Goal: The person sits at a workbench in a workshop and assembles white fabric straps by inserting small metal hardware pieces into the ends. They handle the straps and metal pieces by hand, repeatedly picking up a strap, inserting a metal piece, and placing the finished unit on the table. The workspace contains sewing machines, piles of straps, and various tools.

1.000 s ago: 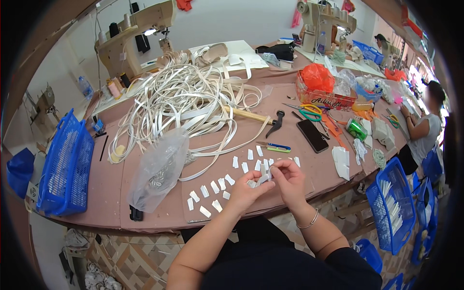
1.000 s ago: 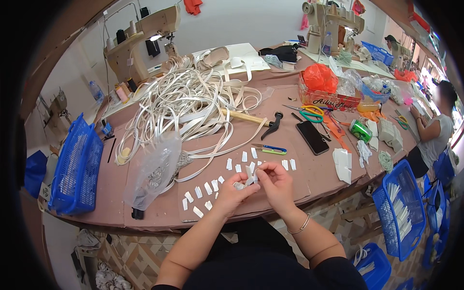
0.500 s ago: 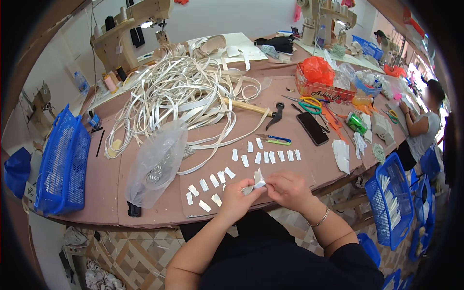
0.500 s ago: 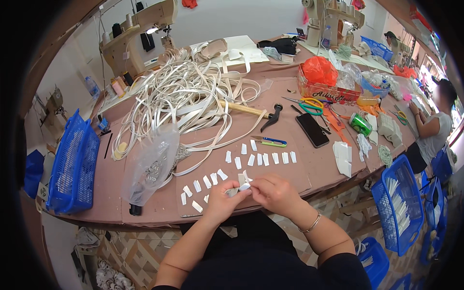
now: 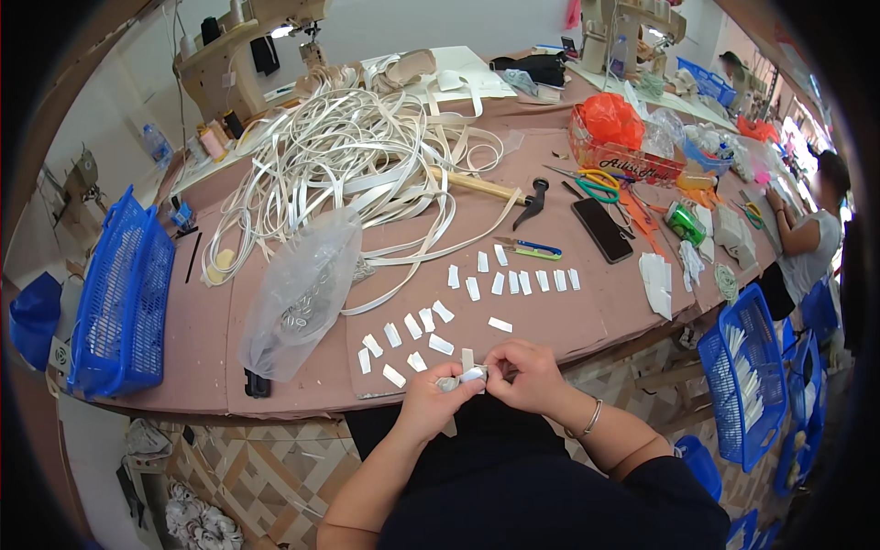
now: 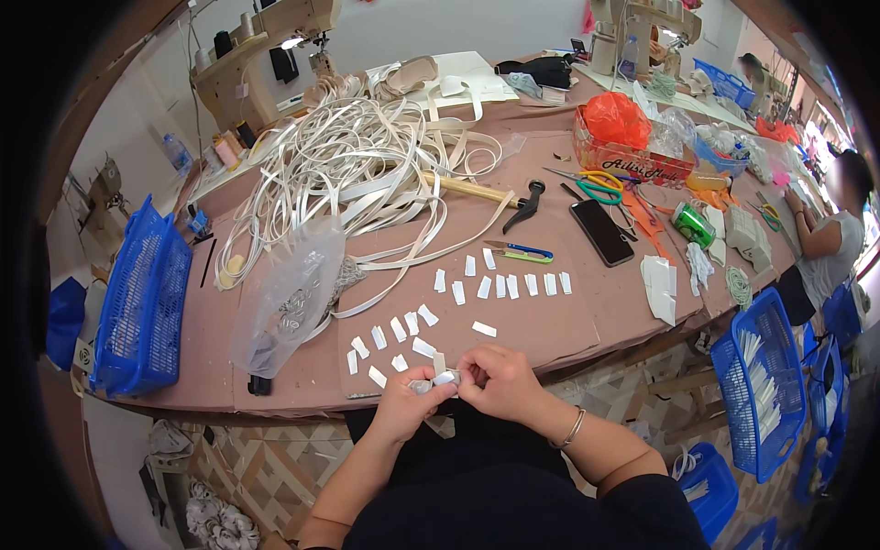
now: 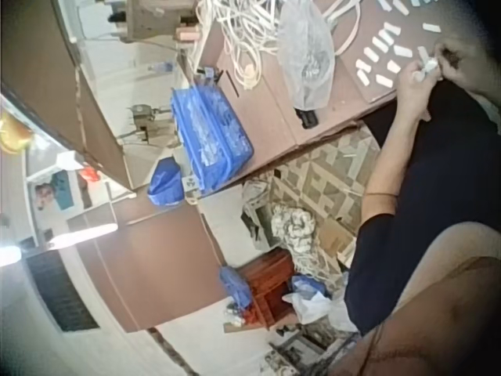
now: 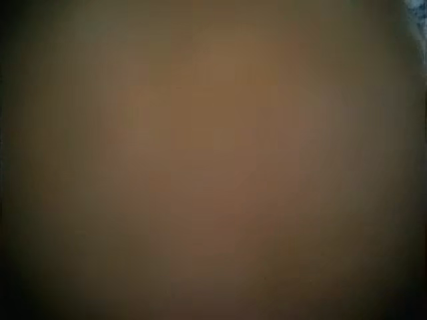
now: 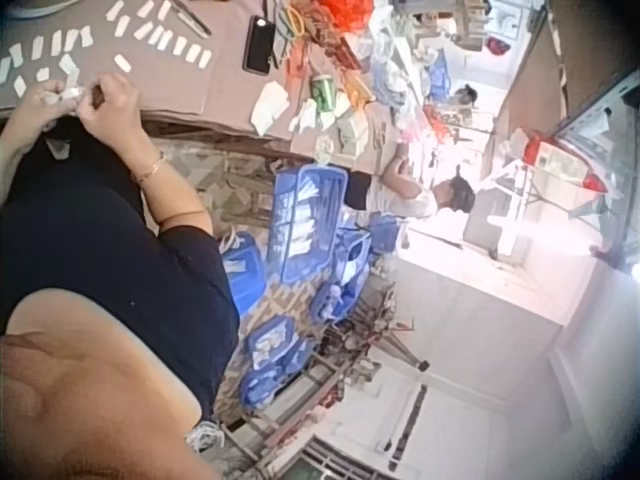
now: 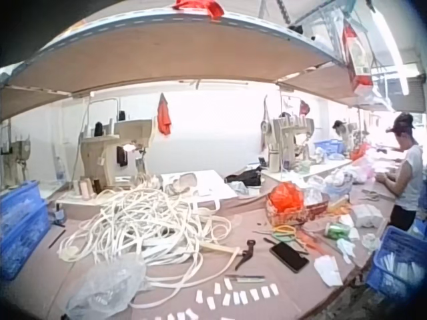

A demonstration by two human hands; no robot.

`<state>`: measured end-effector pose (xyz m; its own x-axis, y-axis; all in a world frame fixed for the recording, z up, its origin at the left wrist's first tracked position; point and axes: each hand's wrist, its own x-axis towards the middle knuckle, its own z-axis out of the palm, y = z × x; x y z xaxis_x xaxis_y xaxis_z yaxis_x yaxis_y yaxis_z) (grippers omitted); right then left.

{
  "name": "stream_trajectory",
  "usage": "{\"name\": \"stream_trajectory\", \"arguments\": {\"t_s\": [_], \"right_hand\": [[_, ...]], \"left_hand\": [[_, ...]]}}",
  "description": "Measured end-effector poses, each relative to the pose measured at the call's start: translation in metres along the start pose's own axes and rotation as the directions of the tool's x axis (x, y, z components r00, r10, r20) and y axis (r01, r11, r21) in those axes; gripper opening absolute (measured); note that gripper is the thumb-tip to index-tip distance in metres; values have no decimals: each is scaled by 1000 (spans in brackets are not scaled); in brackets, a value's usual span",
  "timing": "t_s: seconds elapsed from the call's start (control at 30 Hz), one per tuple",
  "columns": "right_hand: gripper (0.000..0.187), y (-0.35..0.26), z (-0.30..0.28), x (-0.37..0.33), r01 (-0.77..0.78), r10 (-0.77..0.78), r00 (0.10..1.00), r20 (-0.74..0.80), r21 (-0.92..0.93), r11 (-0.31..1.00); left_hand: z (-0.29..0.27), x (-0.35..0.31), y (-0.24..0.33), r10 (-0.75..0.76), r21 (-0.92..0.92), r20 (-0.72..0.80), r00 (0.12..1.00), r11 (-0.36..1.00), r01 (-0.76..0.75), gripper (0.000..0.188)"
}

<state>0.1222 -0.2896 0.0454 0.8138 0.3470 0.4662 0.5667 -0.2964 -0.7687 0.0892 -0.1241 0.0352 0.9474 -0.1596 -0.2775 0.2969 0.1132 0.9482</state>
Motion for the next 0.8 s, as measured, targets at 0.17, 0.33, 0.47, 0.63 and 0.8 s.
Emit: {"name": "stream_trajectory", "arguments": {"t_s": [0.17,0.33,0.47,0.63,0.8], "right_hand": [[11,15,-14,22,-9,-30,962,-270,-145,989],[12,25,-5,24,174,-162,985,64,-384,907],[12,38,-3,17,246,-202,966,162,-329,912],[14,26,16,4,-248,460,882,-101,730,636],[12,35,25,55,-230,334,897,-291,338,912]], "left_hand": [[-12,-5,-9,-116,-241,82,990,962,132,9],[-13,-3,-1,-36,-598,0,999,801,29,11],[-9,2,0,23,-648,-49,999,760,-49,12],[32,26,10,210,-390,-219,953,876,-282,10],[55,77,25,370,-322,-475,798,771,-549,8]]}}
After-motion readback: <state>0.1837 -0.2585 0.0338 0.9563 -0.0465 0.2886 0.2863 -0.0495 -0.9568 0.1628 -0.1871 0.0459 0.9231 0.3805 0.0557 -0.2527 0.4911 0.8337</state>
